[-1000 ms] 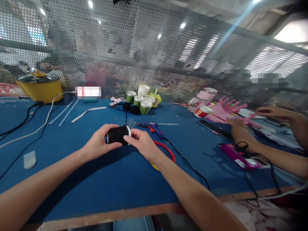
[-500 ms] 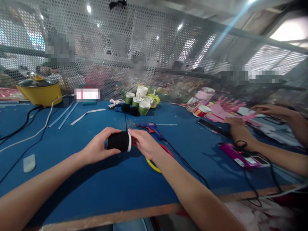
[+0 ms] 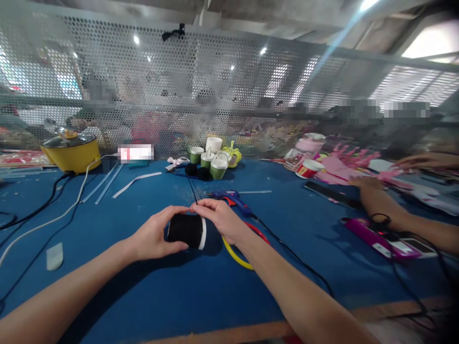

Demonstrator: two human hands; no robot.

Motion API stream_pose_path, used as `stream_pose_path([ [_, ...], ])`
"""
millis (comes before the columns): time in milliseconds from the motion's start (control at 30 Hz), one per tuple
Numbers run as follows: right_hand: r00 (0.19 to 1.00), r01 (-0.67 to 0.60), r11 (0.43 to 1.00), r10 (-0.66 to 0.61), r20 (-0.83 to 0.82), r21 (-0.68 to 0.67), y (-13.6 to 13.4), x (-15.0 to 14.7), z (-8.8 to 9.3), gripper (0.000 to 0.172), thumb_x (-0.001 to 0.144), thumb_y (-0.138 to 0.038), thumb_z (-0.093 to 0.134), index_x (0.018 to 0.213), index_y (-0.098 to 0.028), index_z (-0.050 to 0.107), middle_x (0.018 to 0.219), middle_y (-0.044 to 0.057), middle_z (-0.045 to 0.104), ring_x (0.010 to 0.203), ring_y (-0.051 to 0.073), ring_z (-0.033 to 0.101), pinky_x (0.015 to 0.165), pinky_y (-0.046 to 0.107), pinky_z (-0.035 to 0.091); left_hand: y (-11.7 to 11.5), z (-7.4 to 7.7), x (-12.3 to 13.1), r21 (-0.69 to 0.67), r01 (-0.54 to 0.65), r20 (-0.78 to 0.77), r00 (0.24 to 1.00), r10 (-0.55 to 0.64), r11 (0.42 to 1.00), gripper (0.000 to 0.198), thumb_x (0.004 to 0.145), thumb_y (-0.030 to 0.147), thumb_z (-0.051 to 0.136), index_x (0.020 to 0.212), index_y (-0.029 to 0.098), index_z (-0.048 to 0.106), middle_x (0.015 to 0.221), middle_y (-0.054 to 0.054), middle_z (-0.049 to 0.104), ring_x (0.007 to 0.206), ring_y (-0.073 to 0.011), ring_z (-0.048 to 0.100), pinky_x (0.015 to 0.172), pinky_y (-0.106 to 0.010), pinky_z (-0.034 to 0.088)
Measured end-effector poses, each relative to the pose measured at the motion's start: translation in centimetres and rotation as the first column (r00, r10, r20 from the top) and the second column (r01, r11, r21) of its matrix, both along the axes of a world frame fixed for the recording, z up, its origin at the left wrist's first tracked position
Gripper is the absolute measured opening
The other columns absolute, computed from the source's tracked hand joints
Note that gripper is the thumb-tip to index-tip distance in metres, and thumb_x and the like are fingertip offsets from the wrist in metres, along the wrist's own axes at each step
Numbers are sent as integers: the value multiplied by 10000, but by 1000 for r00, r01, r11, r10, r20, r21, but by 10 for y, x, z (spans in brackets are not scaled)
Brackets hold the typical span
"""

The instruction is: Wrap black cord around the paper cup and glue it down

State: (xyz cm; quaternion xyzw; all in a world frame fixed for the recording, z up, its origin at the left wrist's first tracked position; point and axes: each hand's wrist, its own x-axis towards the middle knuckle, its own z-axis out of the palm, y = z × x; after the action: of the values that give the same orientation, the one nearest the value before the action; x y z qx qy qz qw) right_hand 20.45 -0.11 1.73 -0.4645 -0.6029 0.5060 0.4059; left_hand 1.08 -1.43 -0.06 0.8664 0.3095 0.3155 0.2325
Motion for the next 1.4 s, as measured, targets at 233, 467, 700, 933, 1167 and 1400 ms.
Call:
stream_pose_path([
  [233, 997, -71, 997, 71, -14, 19, 3, 6, 9, 182, 647, -342, 679, 689, -167, 654, 619, -20, 566, 575, 93, 451, 595, 259, 351, -4, -3, 5, -174, -4, -57, 998, -6, 985, 725, 674, 338, 662, 1266, 223, 260, 1054, -90, 577, 904, -243, 598, 792, -411, 470],
  [467, 983, -182, 983, 182, 10, -7, 7, -2, 21, 124, 689, -265, 654, 692, -147, 617, 596, -29, 578, 598, 83, 505, 639, 244, 376, -4, -7, 8, -269, -22, -49, 999, 9, 963, 710, 692, 389, 650, 1250, 216, 247, 979, -64, 590, 815, -221, 609, 727, -377, 484],
  [700, 964, -175, 983, 181, 196, -45, 20, -10, 25, 102, 702, -170, 619, 615, -131, 582, 557, -33, 565, 537, 67, 464, 567, 225, 348, -1, -20, 6, -141, 0, 85, 996, 12, 990, 767, 706, 363, 663, 1268, 210, 165, 1046, -103, 542, 934, -228, 570, 808, -400, 467],
  [933, 934, -280, 959, 281, 222, -37, 30, -18, 31, 98, 714, -204, 608, 648, -135, 584, 587, -22, 587, 520, 65, 470, 483, 207, 319, -5, -10, 4, 87, 122, -92, 989, -114, 989, 571, 773, 360, 604, 1256, 224, 332, 1189, -115, 507, 1088, -249, 500, 880, -380, 439],
  [1167, 926, -337, 941, 324, 196, 39, 35, -32, 33, 120, 715, -198, 609, 625, -140, 556, 574, -22, 587, 511, 58, 478, 494, 192, 362, -7, -4, 4, 104, 65, -61, 996, -59, 992, 450, 777, 369, 590, 1150, 188, 418, 1081, -98, 561, 972, -224, 549, 800, -342, 466],
  [1400, 770, -244, 964, 125, 625, 108, 49, -26, 27, 259, 747, -319, 580, 562, -140, 549, 547, 8, 601, 408, 62, 487, 458, 194, 385, -6, -2, 4, 87, 59, -71, 996, -53, 994, 398, 768, 374, 600, 1081, 175, 456, 980, -81, 559, 889, -207, 559, 737, -325, 472],
])
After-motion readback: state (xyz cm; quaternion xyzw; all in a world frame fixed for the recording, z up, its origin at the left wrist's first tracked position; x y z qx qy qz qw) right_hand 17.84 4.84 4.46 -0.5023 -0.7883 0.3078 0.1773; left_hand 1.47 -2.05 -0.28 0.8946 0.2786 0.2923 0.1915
